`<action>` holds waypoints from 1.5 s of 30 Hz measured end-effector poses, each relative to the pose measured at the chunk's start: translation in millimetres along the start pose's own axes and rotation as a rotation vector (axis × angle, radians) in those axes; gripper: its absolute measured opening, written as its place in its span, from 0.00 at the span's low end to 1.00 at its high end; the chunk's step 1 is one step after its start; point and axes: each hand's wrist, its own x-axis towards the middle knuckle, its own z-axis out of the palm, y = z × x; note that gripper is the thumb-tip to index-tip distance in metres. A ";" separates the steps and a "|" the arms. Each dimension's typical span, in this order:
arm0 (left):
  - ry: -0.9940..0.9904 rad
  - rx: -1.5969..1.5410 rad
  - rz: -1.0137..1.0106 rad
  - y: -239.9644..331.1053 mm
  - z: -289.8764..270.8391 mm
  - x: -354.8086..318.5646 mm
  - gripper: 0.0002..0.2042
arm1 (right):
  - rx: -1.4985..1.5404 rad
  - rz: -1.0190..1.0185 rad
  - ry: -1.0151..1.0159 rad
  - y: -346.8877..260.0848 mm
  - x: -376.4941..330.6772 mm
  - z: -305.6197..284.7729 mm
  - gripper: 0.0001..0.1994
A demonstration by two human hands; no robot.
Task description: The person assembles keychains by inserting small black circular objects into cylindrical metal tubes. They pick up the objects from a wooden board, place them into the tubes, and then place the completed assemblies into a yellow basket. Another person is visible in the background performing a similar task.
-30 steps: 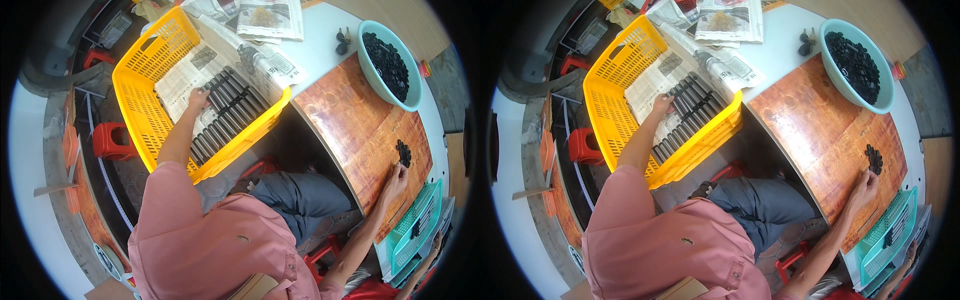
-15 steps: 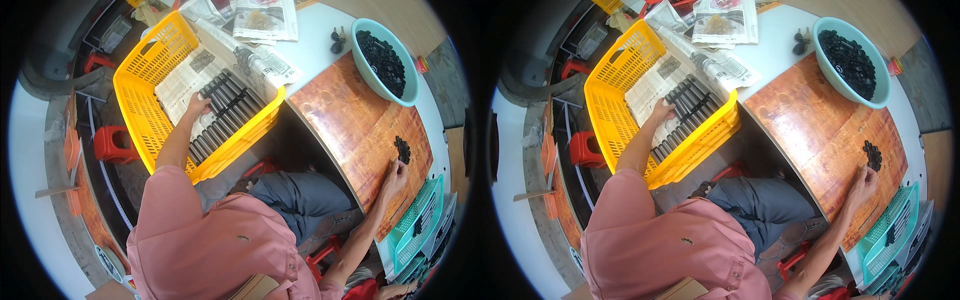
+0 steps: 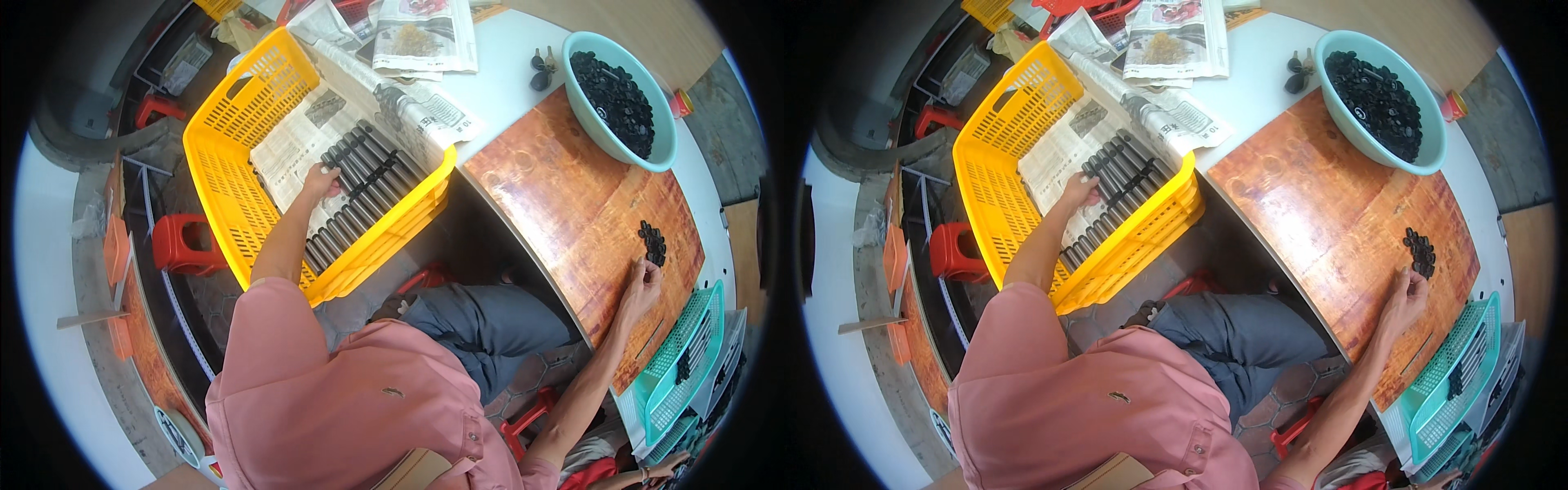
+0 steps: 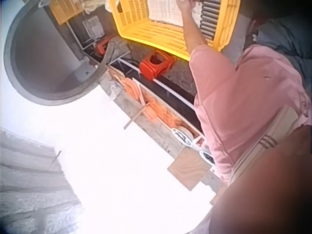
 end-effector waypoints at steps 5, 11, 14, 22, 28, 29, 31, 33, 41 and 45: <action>0.002 0.018 -0.013 6.5 0.2 -6.8 0.28 | -0.006 0.015 -0.009 2.4 0.3 -1.7 0.12; -0.020 0.063 -0.033 12.4 -2.9 -16.5 0.25 | -0.048 -0.058 0.038 -8.3 -2.4 2.4 0.13; -0.009 0.077 -0.053 13.0 -2.5 -18.6 0.25 | -0.066 -0.038 0.040 -8.1 -2.6 1.5 0.13; -0.045 0.131 -0.041 11.1 -3.5 -21.9 0.29 | -0.070 -0.006 0.008 -13.4 -3.5 -0.1 0.12; -0.112 0.096 -0.105 -0.8 -6.3 -6.7 0.23 | -0.033 0.019 0.016 -16.4 -5.2 1.3 0.12; -0.117 0.080 -0.111 0.5 -4.2 -9.1 0.22 | -0.033 0.009 0.025 -14.1 -4.8 1.3 0.12; -0.089 0.114 -0.073 4.8 0.4 -13.1 0.22 | -0.035 -0.012 0.041 -9.6 -4.1 1.2 0.11; -0.054 0.122 -0.048 4.6 1.6 -17.2 0.24 | -0.046 0.010 0.029 -14.0 -5.0 1.6 0.11; -0.038 0.112 -0.014 1.3 1.6 -14.5 0.27 | -0.060 -0.029 0.041 -11.2 -5.0 2.5 0.11; -0.057 0.135 -0.024 1.5 0.7 -15.5 0.25 | -0.053 -0.010 0.029 -14.0 -5.5 1.7 0.11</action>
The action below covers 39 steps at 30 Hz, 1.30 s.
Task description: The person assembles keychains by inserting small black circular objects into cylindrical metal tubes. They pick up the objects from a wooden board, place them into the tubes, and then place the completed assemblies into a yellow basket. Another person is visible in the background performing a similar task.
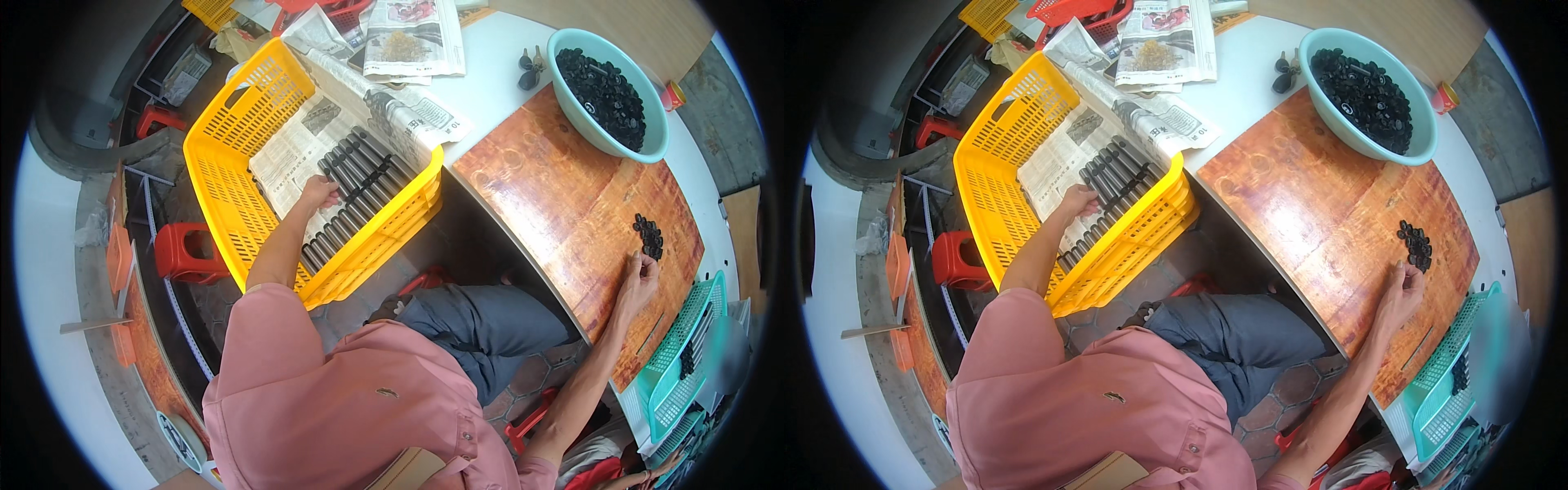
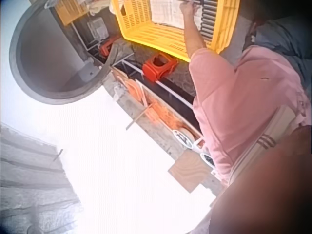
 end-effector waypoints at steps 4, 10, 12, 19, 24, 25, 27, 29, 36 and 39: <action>-0.015 0.004 0.000 -2.0 -1.9 -1.9 0.23 | -0.021 -0.012 0.004 -2.8 -0.3 -0.3 0.10; -0.035 0.035 -0.019 8.4 -4.6 -15.2 0.19 | -0.017 -0.030 0.004 0.0 -0.4 -0.6 0.10; -0.043 0.023 -0.034 1.0 -4.3 -11.7 0.18 | -0.007 -0.051 0.004 0.4 -0.1 1.0 0.10; -0.047 -0.037 0.003 -3.5 -3.2 -3.8 0.16 | -0.040 -0.077 0.034 16.0 -0.6 -5.0 0.09; -0.057 -0.047 0.058 -29.3 -16.9 12.1 0.18 | -0.061 -0.053 0.098 -15.8 -6.0 4.6 0.10; -0.089 -0.014 0.042 -42.1 -30.2 19.9 0.18 | -0.112 -0.064 0.062 -17.6 -2.8 6.3 0.10; -0.100 -0.048 0.010 -33.7 -19.4 18.6 0.18 | -0.162 -0.056 0.086 -30.8 -4.2 2.5 0.10; -0.067 -0.046 -0.036 -28.5 -15.2 20.0 0.19 | -0.190 -0.020 0.102 -29.8 -4.7 2.2 0.10; 0.569 0.205 0.225 -1.5 -89.3 68.6 0.30 | -0.089 -0.056 0.143 -35.1 -6.1 5.5 0.09; 0.735 0.209 0.459 78.7 -65.1 37.3 0.32 | -0.083 -0.043 0.145 -32.9 -8.6 -2.0 0.07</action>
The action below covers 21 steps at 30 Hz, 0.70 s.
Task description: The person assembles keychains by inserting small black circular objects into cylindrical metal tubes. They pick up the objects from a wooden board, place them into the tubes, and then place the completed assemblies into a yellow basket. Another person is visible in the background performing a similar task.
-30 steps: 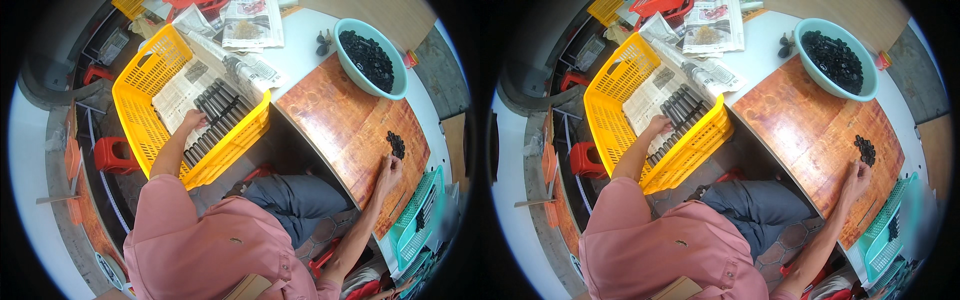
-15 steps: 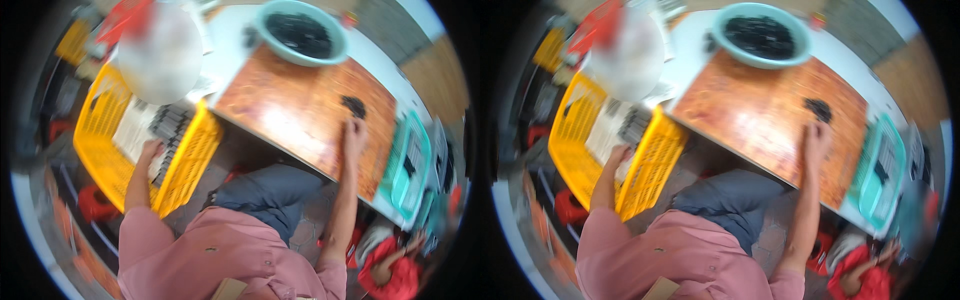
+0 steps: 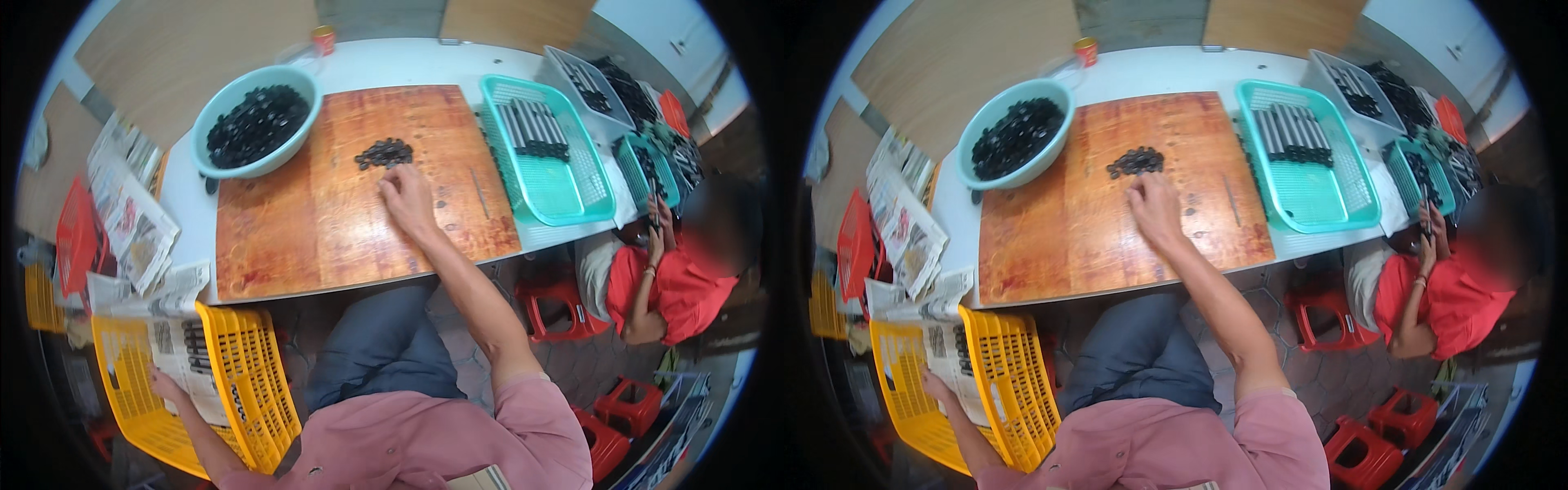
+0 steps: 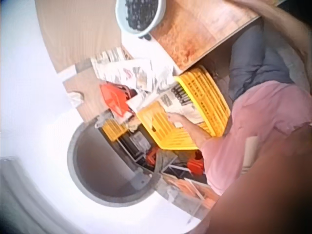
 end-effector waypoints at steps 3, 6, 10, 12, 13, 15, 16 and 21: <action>0.172 -0.260 0.377 89.8 -24.7 5.8 0.23 | 0.065 -0.013 -0.019 -8.4 -3.1 -9.9 0.08; -0.084 -0.394 0.566 207.6 -55.4 -24.0 0.17 | 0.051 -0.070 -0.033 -46.2 1.1 -56.9 0.09; -0.152 -0.566 1.082 341.5 -69.1 -129.1 0.20 | -0.093 -0.121 0.105 -58.8 35.7 -122.5 0.12; -0.334 -0.491 1.223 382.4 -61.6 -169.3 0.21 | -0.262 -0.087 0.200 -38.7 64.4 -159.4 0.13; -0.447 -0.479 1.287 397.1 -50.1 -184.3 0.22 | -0.409 -0.076 0.231 -15.1 81.2 -175.8 0.13; -0.824 -0.476 1.353 430.6 -43.0 -234.1 0.21 | -0.521 0.053 0.249 26.2 106.6 -205.3 0.17; -0.866 -0.420 1.463 443.8 -36.9 -256.4 0.20 | -0.591 0.106 0.225 54.0 117.7 -221.8 0.18; -1.092 -0.330 1.573 442.2 41.8 -336.2 0.19 | -0.839 0.482 -0.043 124.6 138.7 -258.4 0.19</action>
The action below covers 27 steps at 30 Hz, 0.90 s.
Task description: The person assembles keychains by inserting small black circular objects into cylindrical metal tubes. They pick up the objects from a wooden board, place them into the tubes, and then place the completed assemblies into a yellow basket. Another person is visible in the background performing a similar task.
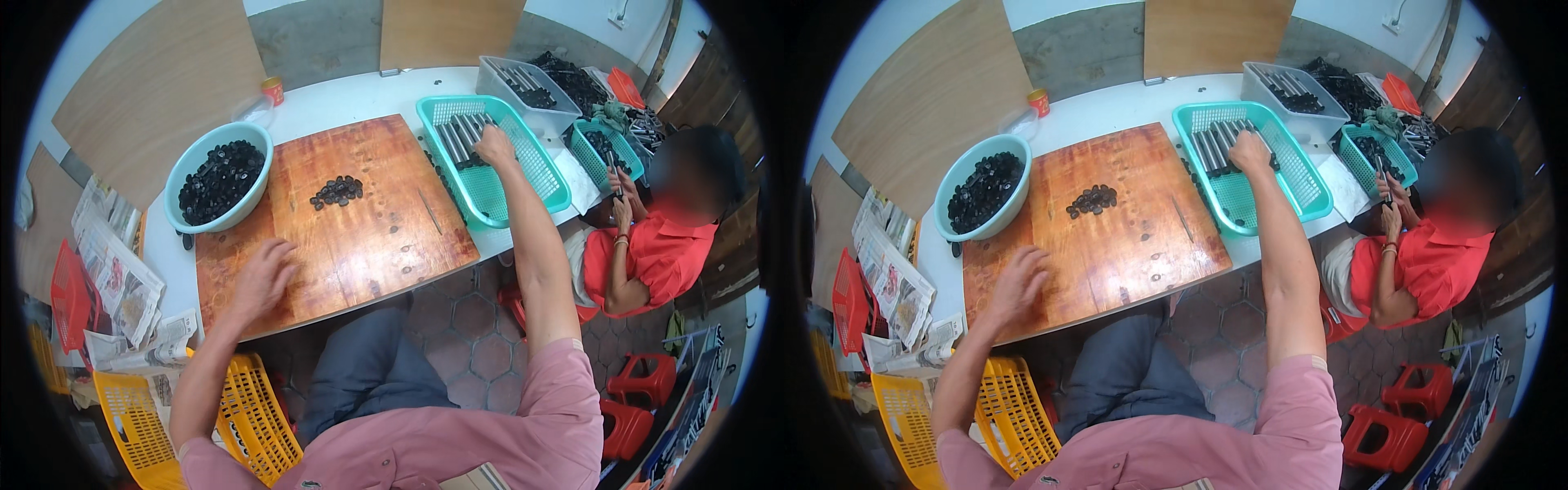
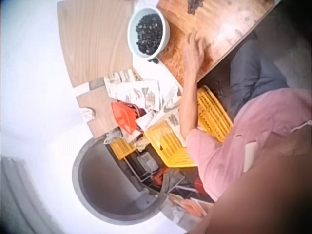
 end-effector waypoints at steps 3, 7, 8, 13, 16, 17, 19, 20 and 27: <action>0.103 0.125 0.076 -15.5 43.6 6.7 0.18 | -0.060 0.000 -0.019 11.2 7.5 15.6 0.20; 0.185 0.171 0.055 -24.1 60.7 4.9 0.16 | -0.134 -0.049 0.032 -3.6 -0.8 24.6 0.19; 0.189 0.171 0.054 -24.1 61.5 3.7 0.16 | -0.176 -0.058 0.027 -9.5 -2.3 22.5 0.19; 0.233 0.163 0.065 -23.8 61.9 2.5 0.14 | -0.212 0.003 -0.159 -22.8 -6.1 10.1 0.20; 0.252 0.146 0.051 -18.9 59.6 2.9 0.13 | -0.182 0.059 -0.145 -20.7 -5.6 6.3 0.21; 0.251 0.148 0.044 -17.7 59.0 4.2 0.13 | -0.163 0.086 -0.145 -21.9 -6.6 4.7 0.22; 0.243 0.153 0.028 -14.8 59.5 5.5 0.13 | 0.024 0.113 -0.133 -5.8 -0.1 4.5 0.23; 0.241 0.159 0.023 -14.1 59.0 4.0 0.12 | 0.236 0.130 -0.190 -1.3 0.9 -0.8 0.21; 0.258 -0.024 -0.105 -18.7 59.1 7.4 0.13 | 1.214 0.010 -0.212 -19.0 -55.0 -62.1 0.15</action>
